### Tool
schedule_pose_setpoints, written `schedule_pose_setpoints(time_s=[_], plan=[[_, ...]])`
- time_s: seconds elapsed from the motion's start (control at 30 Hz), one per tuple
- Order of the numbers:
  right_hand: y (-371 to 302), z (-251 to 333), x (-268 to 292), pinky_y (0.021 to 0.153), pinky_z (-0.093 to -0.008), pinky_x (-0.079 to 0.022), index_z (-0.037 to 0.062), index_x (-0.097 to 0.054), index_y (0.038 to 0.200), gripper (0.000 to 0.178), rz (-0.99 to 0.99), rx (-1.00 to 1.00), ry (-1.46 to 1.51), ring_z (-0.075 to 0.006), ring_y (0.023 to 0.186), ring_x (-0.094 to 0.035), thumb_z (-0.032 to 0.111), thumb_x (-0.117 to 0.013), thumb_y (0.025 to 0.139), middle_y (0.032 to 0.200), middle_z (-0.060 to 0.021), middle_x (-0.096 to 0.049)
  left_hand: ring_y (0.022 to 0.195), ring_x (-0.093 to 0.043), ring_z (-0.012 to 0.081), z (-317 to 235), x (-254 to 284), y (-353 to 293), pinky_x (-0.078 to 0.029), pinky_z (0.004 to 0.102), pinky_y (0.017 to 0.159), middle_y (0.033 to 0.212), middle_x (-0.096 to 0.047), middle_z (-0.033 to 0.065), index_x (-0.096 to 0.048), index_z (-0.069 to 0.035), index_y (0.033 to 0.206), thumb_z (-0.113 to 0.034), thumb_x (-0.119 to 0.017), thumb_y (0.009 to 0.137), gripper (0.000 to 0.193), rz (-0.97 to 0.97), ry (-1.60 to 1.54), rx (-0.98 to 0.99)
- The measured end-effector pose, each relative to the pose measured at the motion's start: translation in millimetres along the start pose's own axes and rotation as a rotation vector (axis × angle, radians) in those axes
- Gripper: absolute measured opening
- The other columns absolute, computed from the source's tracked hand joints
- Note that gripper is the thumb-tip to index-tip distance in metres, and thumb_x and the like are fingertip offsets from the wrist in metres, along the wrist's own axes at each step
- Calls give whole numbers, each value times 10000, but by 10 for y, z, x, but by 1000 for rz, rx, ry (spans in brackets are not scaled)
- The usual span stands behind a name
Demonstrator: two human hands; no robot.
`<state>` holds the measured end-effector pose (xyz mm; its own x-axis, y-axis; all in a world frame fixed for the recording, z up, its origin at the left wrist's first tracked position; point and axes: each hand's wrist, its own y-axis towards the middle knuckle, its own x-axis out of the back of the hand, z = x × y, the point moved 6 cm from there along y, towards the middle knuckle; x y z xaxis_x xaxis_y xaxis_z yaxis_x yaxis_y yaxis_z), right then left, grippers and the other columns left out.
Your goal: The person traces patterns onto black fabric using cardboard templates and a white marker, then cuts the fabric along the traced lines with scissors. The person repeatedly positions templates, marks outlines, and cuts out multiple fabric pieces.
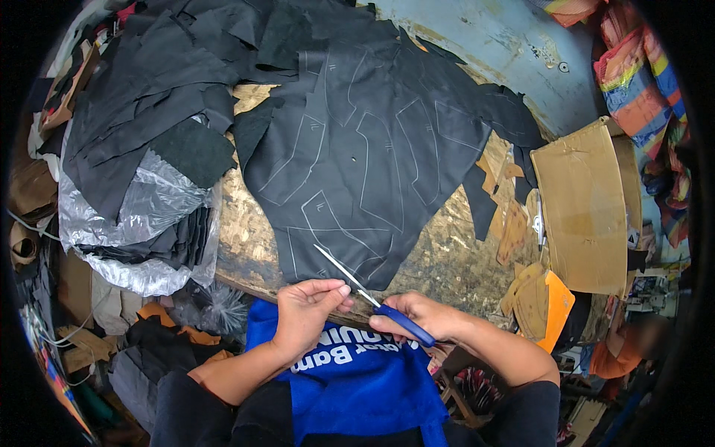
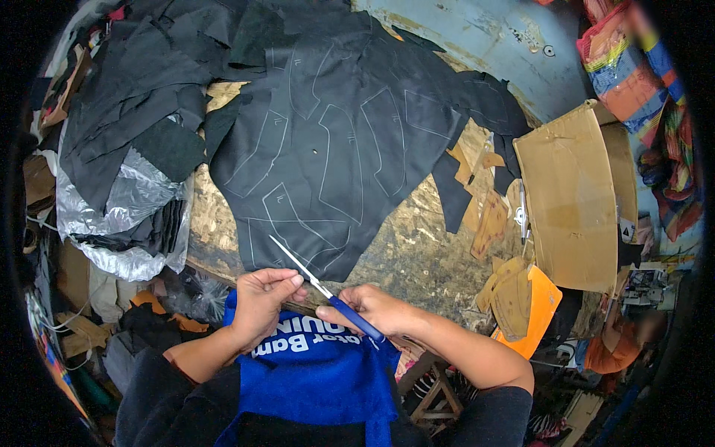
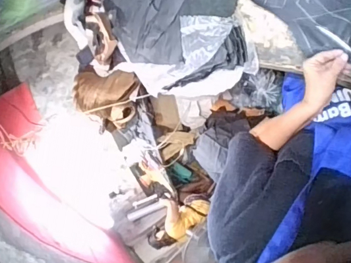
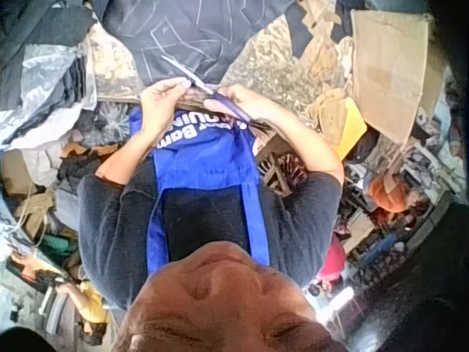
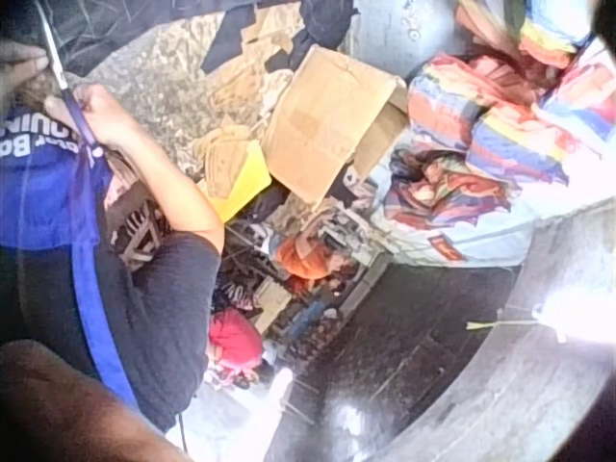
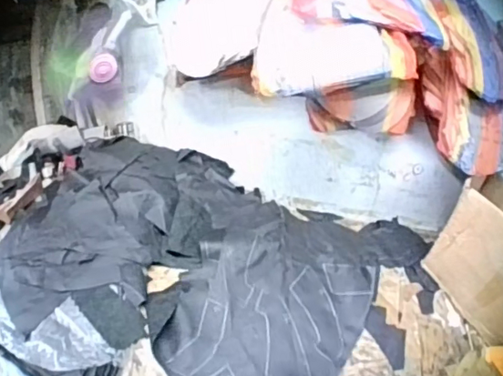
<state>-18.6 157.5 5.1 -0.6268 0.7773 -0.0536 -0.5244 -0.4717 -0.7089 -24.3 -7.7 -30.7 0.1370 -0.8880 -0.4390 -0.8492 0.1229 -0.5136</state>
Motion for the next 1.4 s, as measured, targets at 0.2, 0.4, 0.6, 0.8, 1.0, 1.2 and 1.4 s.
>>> schedule_pose_setpoints(time_s=[0.2,0.4,0.6,0.8,1.0,1.2,1.4], plan=[[17,-4,-81,394,-228,-346,49,-591,640,438,-28,-71,-138,-63,406,-452,428,-686,838,468,7,-497,725,-663,175,43,44,-53,-551,268,660,825,-680,155,-658,68,947,15,-654,838,121,44,-31,52],[231,184,-68,408,-210,-388,43,-601,669,498,45,-40,-95,-69,444,-512,499,-620,866,502,1,-523,744,-661,164,192,21,-182,-542,266,670,834,-680,142,-656,74,957,-14,-656,849,140,193,8,199],[288,224,-36,392,-205,-406,67,-570,620,505,96,-155,-90,-70,444,-531,516,-643,841,495,-7,-521,694,-632,121,5,13,-332,-517,237,636,788,-655,83,-659,22,917,-34,-718,803,140,188,290,37],[283,177,-54,404,-224,-462,31,-567,683,547,116,-214,29,-104,438,-550,556,-644,817,525,-29,-522,942,-546,266,-749,292,-250,-466,347,718,1050,-536,158,-637,-65,905,-105,-808,660,301,-291,1047,-779],[465,366,-99,403,-233,-450,30,-575,662,575,136,-127,22,-103,436,-543,581,-629,815,508,-24,-514,728,-594,280,-644,223,-111,-478,362,650,781,-637,82,-687,-69,849,-68,-728,686,168,-179,1219,-885],[540,475,-12,384,-231,-385,43,-586,625,555,42,-94,-289,-99,388,-486,564,-660,802,475,-13,-510,717,-546,240,-642,212,-136,-462,339,618,784,-586,54,-705,-76,871,-175,-777,666,239,-38,1313,-995],[832,668,100,437,-262,-397,43,-604,606,600,61,42,-550,-117,470,-515,622,-688,739,497,-36,-525,731,-531,222,-605,255,-80,-455,328,622,804,-557,47,-707,-82,874,-222,-784,660,267,83,1366,-1076]])
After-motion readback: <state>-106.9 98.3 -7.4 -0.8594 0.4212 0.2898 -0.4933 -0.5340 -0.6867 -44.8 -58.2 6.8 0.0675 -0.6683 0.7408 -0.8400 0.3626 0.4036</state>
